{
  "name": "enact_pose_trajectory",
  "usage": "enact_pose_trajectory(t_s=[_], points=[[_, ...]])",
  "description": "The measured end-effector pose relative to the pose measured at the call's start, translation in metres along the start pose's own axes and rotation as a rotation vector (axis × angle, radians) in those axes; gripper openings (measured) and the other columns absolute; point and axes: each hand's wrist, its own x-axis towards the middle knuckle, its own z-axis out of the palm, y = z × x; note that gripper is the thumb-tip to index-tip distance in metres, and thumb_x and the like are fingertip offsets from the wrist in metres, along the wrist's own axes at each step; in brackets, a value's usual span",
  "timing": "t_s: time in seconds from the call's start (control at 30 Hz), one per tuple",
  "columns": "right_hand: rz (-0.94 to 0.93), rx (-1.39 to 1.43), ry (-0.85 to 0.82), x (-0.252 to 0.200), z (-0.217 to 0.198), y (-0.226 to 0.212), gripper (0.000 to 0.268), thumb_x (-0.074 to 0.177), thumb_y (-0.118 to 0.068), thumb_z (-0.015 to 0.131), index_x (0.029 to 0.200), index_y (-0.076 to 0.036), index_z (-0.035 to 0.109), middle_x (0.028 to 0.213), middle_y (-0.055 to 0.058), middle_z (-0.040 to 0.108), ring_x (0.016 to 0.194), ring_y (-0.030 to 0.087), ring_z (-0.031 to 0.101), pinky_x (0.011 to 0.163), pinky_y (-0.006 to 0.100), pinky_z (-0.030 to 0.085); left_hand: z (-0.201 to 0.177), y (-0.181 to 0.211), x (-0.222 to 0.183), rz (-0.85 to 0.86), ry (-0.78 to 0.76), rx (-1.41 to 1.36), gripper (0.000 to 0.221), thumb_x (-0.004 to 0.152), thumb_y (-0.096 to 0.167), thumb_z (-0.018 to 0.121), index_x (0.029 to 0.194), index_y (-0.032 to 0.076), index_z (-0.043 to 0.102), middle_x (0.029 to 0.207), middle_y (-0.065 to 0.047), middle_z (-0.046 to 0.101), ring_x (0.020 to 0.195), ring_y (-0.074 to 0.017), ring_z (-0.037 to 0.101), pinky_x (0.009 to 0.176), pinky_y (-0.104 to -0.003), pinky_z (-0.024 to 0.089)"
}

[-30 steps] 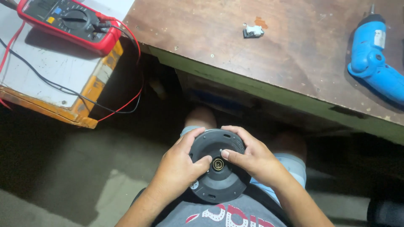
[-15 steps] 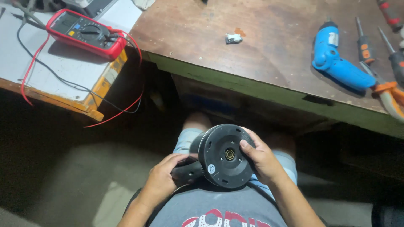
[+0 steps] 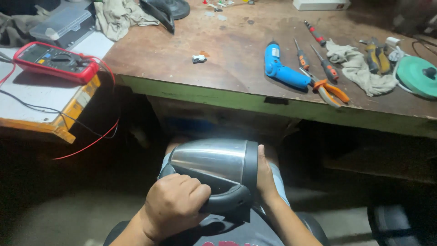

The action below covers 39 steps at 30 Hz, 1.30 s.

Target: The person is using an electric screwdriver to work on the base assembly of an electric kettle at a repair bench.

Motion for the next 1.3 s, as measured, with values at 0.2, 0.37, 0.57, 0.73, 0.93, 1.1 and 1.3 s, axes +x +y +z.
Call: enact_pose_trajectory(t_s=[0.2,0.37,0.57,0.73,0.93,1.1,1.3], points=[[0.154,-0.102,0.154,0.000,-0.031,-0.005,0.082,0.117,-0.088,0.039,0.071,-0.020,0.043,0.073,-0.001,0.049,0.076,0.021,0.050,0.079,0.040,0.042,-0.016,0.020,0.014,0.207,0.024,-0.005,0.050,0.118,0.012,0.064,0.071,0.019,0.050,0.063,0.000,0.046,0.052,-0.0168,0.042,0.049,-0.033,0.036],[0.118,-0.036,0.170,0.002,-0.040,-0.013,0.081,0.118,-0.087,0.039,0.071,-0.021,0.042,0.073,-0.001,0.047,0.075,0.020,0.049,0.078,0.039,0.041,-0.015,0.023,0.014,0.310,0.084,0.010,0.053,0.122,0.020,0.068,0.074,0.018,0.048,0.066,0.002,0.046,0.054,-0.0145,0.042,0.054,-0.031,0.040],[0.088,0.032,0.194,0.011,-0.047,-0.021,0.080,0.118,-0.085,0.039,0.071,-0.021,0.041,0.072,-0.002,0.046,0.074,0.019,0.047,0.076,0.039,0.040,-0.012,0.021,0.015,0.323,0.134,0.014,0.035,0.112,0.006,0.072,0.082,0.019,0.058,0.067,0.002,0.048,0.055,-0.0133,0.042,0.056,-0.030,0.040],[0.059,0.066,0.216,0.033,-0.050,-0.021,0.079,0.119,-0.084,0.038,0.071,-0.021,0.041,0.072,-0.002,0.045,0.073,0.019,0.046,0.075,0.039,0.040,-0.015,0.023,0.021,0.315,0.134,0.029,0.032,0.108,0.001,0.073,0.084,0.017,0.061,0.067,0.001,0.048,0.055,-0.0134,0.043,0.056,-0.030,0.043],[0.043,0.086,0.218,0.150,-0.056,0.100,0.078,0.120,-0.082,0.038,0.071,-0.022,0.040,0.071,-0.003,0.043,0.072,0.018,0.044,0.074,0.039,0.039,-0.014,0.025,0.028,0.326,0.052,-0.027,0.016,0.108,0.002,0.075,0.100,0.015,0.072,0.073,-0.001,0.059,0.058,-0.0169,0.054,0.060,-0.032,0.050],[0.052,0.097,0.208,0.149,-0.070,0.119,0.077,0.120,-0.081,0.038,0.071,-0.022,0.039,0.071,-0.004,0.042,0.071,0.018,0.043,0.073,0.038,0.038,-0.015,0.028,0.048,0.270,0.026,0.015,0.026,0.114,0.003,0.063,0.091,0.015,0.067,0.072,-0.001,0.048,0.059,-0.0209,0.045,0.058,-0.037,0.039],[0.017,0.128,0.196,0.154,-0.068,0.114,0.076,0.121,-0.079,0.038,0.071,-0.022,0.038,0.071,-0.004,0.041,0.070,0.017,0.041,0.072,0.038,0.037,-0.002,0.019,0.046,0.074,-0.006,0.089,0.037,0.104,0.002,0.065,0.075,0.020,0.052,0.065,0.000,0.046,0.055,-0.0232,0.046,0.055,-0.039,0.039]])
